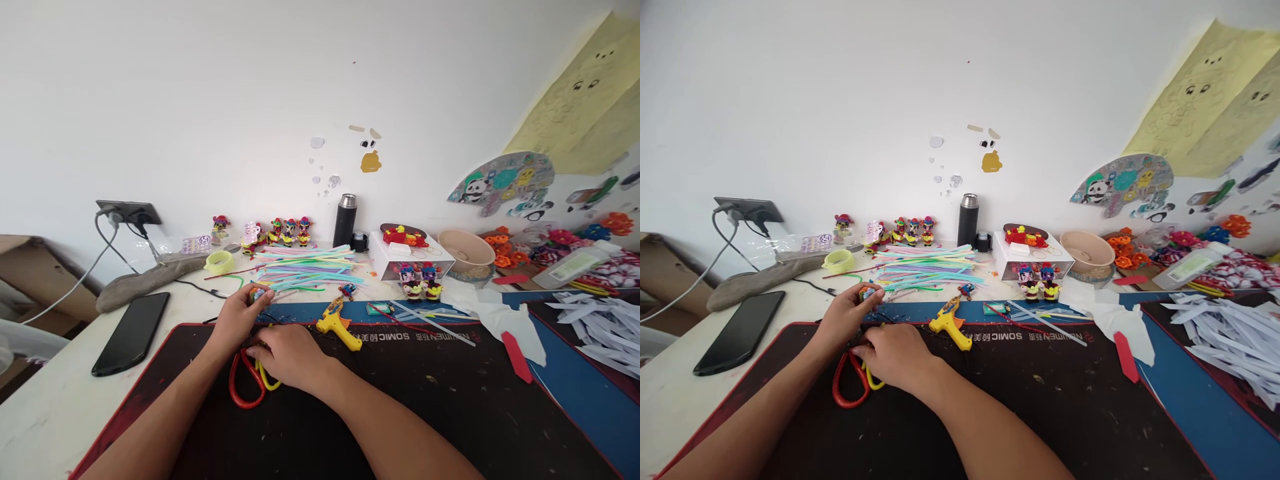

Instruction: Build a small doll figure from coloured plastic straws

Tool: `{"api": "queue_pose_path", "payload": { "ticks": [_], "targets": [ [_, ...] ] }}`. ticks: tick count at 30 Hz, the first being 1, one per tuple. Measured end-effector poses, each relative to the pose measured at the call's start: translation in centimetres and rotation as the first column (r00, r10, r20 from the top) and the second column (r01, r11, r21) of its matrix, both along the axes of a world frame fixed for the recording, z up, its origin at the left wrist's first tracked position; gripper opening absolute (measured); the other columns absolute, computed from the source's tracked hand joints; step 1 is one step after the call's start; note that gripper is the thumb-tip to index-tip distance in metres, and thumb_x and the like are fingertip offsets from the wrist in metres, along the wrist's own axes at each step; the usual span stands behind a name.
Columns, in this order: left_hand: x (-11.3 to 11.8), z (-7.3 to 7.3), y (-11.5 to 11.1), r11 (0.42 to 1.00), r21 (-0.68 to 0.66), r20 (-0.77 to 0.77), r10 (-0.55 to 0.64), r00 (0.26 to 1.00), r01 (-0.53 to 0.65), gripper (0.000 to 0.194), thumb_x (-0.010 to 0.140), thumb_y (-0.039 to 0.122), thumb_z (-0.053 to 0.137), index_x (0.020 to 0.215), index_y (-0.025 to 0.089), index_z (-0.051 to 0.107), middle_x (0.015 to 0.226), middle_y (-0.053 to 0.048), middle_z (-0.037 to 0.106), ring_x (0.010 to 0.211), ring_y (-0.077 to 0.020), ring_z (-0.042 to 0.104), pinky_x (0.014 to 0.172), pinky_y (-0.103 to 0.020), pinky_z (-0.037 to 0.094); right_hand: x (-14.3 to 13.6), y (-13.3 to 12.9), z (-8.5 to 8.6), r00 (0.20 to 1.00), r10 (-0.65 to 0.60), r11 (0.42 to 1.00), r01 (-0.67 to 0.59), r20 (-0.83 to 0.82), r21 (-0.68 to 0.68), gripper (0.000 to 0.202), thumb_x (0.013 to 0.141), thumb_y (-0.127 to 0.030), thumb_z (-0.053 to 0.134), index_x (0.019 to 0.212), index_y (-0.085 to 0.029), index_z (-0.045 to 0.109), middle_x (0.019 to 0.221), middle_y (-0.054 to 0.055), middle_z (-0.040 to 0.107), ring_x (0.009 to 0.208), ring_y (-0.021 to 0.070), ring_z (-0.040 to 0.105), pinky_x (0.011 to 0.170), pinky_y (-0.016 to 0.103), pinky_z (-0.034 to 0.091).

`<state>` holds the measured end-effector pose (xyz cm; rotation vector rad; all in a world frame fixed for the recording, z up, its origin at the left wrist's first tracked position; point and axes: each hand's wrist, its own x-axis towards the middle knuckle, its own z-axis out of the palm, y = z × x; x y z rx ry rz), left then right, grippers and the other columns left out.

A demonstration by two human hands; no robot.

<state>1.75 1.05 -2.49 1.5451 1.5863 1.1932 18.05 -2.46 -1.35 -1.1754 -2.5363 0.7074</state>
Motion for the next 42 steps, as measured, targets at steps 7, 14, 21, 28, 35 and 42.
{"api": "queue_pose_path", "payload": {
  "ticks": [7,14,21,28,35,42],
  "targets": [
    [-0.1,-0.8,0.1,0.998,-0.048,0.020,-0.038,0.999,0.039,0.044,0.083,0.068,0.068,0.092,0.024,0.064,0.063,0.003,0.065,0.060,-0.0201,0.057,0.059,-0.030,0.044,0.0,-0.1,0.0,1.000,-0.004,1.000,0.004,0.002,0.002,0.030,0.104,-0.047,0.063,0.105,-0.021,0.078,0.104,0.008,0.081,0.096,0.0258,0.075,0.075,0.031,0.046],
    [0.3,0.7,-0.4,0.998,0.032,-0.126,0.066,0.990,-0.062,0.044,0.081,0.066,0.065,0.070,0.025,0.055,0.057,0.007,0.043,0.059,-0.0161,0.041,0.057,-0.027,0.034,0.1,0.1,-0.2,0.999,0.000,1.000,0.000,-0.048,0.001,0.027,0.104,-0.044,0.064,0.100,-0.021,0.078,0.102,0.007,0.081,0.094,0.0242,0.075,0.074,0.029,0.044],
    [0.0,1.5,-0.8,0.988,0.081,-0.154,0.140,0.978,-0.129,0.052,0.090,0.065,0.053,0.059,0.025,0.043,0.054,0.005,0.038,0.056,-0.0159,0.038,0.055,-0.028,0.033,0.2,0.1,-0.4,0.963,-0.067,0.991,0.033,-0.259,-0.133,0.026,0.108,-0.037,0.057,0.110,-0.024,0.079,0.105,0.002,0.083,0.093,0.0186,0.074,0.077,0.026,0.046],
    [-0.9,0.8,-0.4,0.984,0.030,-0.055,0.179,0.982,-0.178,0.052,0.090,0.067,0.052,0.060,0.025,0.045,0.054,0.005,0.040,0.055,-0.0155,0.037,0.054,-0.028,0.032,1.5,2.6,2.3,0.956,-0.124,0.985,0.087,-0.265,-0.147,0.024,0.106,-0.037,0.060,0.110,-0.025,0.081,0.105,0.001,0.082,0.096,0.0186,0.073,0.081,0.025,0.047],
    [-0.5,0.4,-0.4,0.994,0.022,-0.040,0.110,0.993,-0.110,0.045,0.085,0.069,0.060,0.072,0.025,0.060,0.063,0.004,0.056,0.062,-0.0178,0.050,0.060,-0.026,0.042,4.3,9.6,5.5,0.969,-0.233,0.972,0.228,-0.087,-0.055,0.029,0.106,-0.041,0.057,0.117,-0.023,0.077,0.095,0.003,0.079,0.082,0.0189,0.068,0.068,0.027,0.041],
    [-0.5,-0.1,-0.4,0.997,-0.024,-0.087,0.072,0.994,-0.075,0.044,0.085,0.070,0.061,0.080,0.026,0.067,0.074,0.001,0.072,0.070,-0.0211,0.065,0.065,-0.026,0.049,5.9,15.5,6.0,0.931,-0.284,0.958,0.263,0.227,0.118,0.047,0.104,-0.055,0.058,0.136,-0.022,0.067,0.106,0.009,0.080,0.099,0.0274,0.073,0.075,0.032,0.046]
  ]
}}
